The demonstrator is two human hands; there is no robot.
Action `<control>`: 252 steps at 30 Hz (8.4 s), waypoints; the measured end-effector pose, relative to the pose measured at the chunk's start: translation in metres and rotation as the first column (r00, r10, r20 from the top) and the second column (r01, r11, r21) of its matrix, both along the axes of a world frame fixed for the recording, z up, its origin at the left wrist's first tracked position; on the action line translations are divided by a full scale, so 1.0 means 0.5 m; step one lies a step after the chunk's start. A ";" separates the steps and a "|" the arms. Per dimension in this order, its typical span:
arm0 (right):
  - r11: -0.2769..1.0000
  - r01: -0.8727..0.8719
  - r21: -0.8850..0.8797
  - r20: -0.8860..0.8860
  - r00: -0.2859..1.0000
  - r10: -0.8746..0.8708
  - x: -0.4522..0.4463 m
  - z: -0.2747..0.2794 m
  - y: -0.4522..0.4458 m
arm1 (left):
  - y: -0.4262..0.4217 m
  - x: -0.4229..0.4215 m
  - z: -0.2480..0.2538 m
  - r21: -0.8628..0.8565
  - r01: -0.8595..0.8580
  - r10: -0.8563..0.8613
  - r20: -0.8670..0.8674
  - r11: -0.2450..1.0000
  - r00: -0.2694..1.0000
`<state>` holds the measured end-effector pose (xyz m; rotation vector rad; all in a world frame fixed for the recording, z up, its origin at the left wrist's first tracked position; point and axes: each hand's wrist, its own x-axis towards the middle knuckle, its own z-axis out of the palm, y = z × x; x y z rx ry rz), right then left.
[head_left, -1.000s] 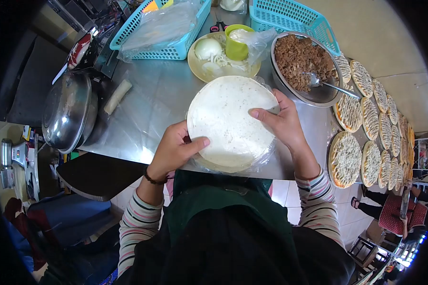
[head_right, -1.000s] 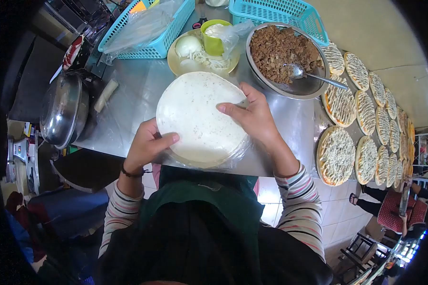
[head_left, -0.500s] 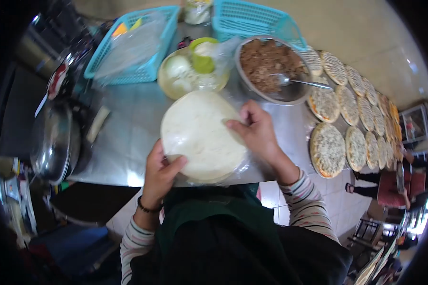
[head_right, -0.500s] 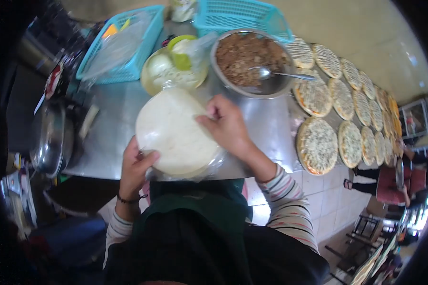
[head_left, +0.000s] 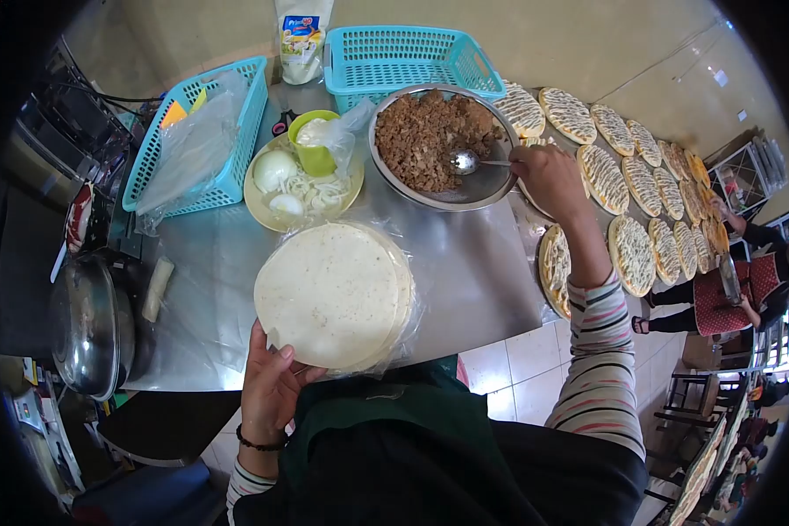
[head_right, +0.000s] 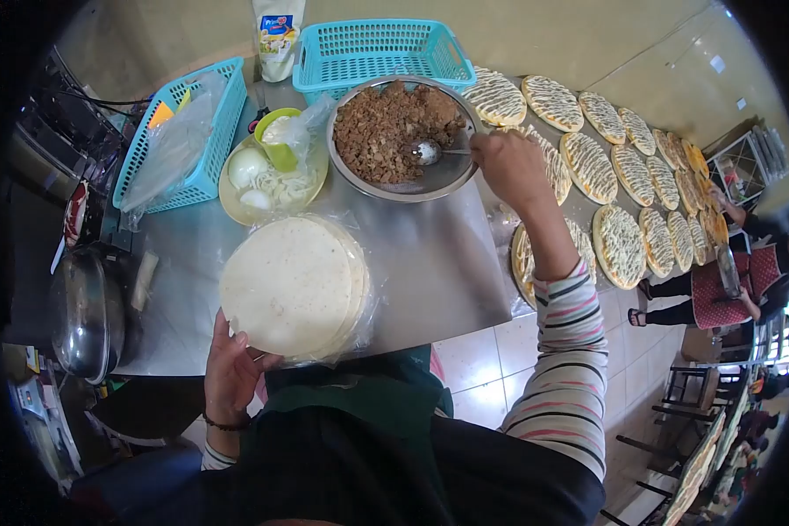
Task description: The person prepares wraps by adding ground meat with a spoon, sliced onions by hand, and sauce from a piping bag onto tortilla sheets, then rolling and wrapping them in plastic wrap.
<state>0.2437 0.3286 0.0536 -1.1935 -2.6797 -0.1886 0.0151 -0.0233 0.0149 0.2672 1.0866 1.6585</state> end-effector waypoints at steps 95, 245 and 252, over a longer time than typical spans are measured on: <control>0.980 -0.119 0.161 0.062 0.992 0.111 -0.020 0.006 -0.004 | 0.329 0.102 0.012 -0.528 0.153 -0.352 -0.727 0.835 -0.590; 0.902 -0.395 -0.174 0.182 0.887 0.424 -0.451 -0.082 -0.162 | 0.000 -0.042 -0.042 0.249 -0.200 0.194 -0.946 0.948 -0.259; 0.891 -0.365 -0.271 0.219 0.878 0.426 -0.487 -0.111 -0.125 | -0.064 -0.069 -0.052 0.273 -0.328 0.209 -0.953 0.904 -0.218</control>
